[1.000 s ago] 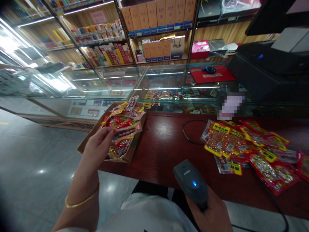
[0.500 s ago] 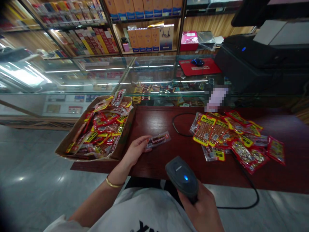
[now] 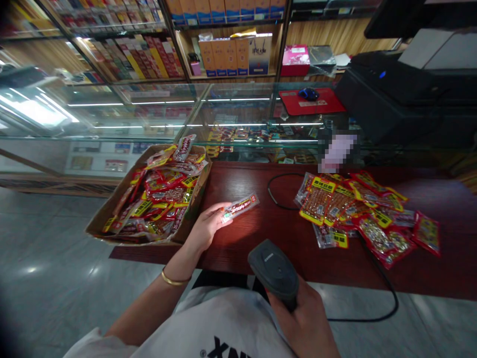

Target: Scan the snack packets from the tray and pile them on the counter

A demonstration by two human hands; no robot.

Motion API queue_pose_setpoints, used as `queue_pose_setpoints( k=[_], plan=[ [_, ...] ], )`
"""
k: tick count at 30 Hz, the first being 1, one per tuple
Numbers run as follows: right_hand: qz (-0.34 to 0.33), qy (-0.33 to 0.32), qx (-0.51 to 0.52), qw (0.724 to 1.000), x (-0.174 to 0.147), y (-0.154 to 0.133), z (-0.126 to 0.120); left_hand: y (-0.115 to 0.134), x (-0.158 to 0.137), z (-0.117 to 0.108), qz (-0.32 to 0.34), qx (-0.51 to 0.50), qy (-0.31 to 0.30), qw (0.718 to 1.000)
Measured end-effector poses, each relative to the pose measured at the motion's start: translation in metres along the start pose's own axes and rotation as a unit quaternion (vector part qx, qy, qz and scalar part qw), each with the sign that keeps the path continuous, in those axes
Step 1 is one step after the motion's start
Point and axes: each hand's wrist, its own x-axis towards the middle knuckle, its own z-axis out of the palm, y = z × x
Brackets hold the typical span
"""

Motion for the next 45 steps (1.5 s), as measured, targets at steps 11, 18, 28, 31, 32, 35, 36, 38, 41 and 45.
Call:
queue_pose_setpoints(
  k=[11,18,28,31,32,35,36,38,41,45],
  plan=[
    [0.008,0.017,0.001,1.0,-0.001,-0.002,-0.008,0.007,0.002,0.016,-0.025,-0.004,0.006,1.0],
    [-0.001,0.008,-0.024,1.0,-0.003,0.005,-0.012,0.004,0.0,0.025,-0.017,-0.003,-0.023,1.0],
    [0.019,0.045,0.014,0.999,-0.022,0.003,-0.032,0.012,-0.004,0.048,-0.045,0.009,-0.015,0.999],
    [0.028,0.054,0.03,0.998,-0.026,0.0,-0.04,0.012,-0.004,0.061,-0.042,0.008,-0.022,0.999],
    [0.036,0.069,0.039,0.996,-0.026,-0.001,-0.041,0.011,-0.003,0.067,-0.041,0.009,-0.026,0.999],
    [0.062,0.137,0.064,0.987,-0.027,0.0,-0.042,0.005,0.004,0.097,-0.054,0.01,-0.076,0.996],
    [0.076,0.165,0.07,0.981,-0.028,0.002,-0.043,0.002,0.008,0.112,-0.064,0.01,-0.103,0.993],
    [0.105,0.213,0.079,0.968,-0.032,0.008,-0.043,-0.005,0.016,0.148,-0.084,0.009,-0.164,0.983],
    [0.136,0.251,0.086,0.955,-0.041,0.018,-0.045,-0.016,0.031,0.219,-0.098,0.008,-0.233,0.967],
    [0.146,0.27,0.078,0.948,-0.05,0.029,-0.05,-0.031,0.051,0.321,-0.118,0.025,-0.271,0.955]
  ],
)
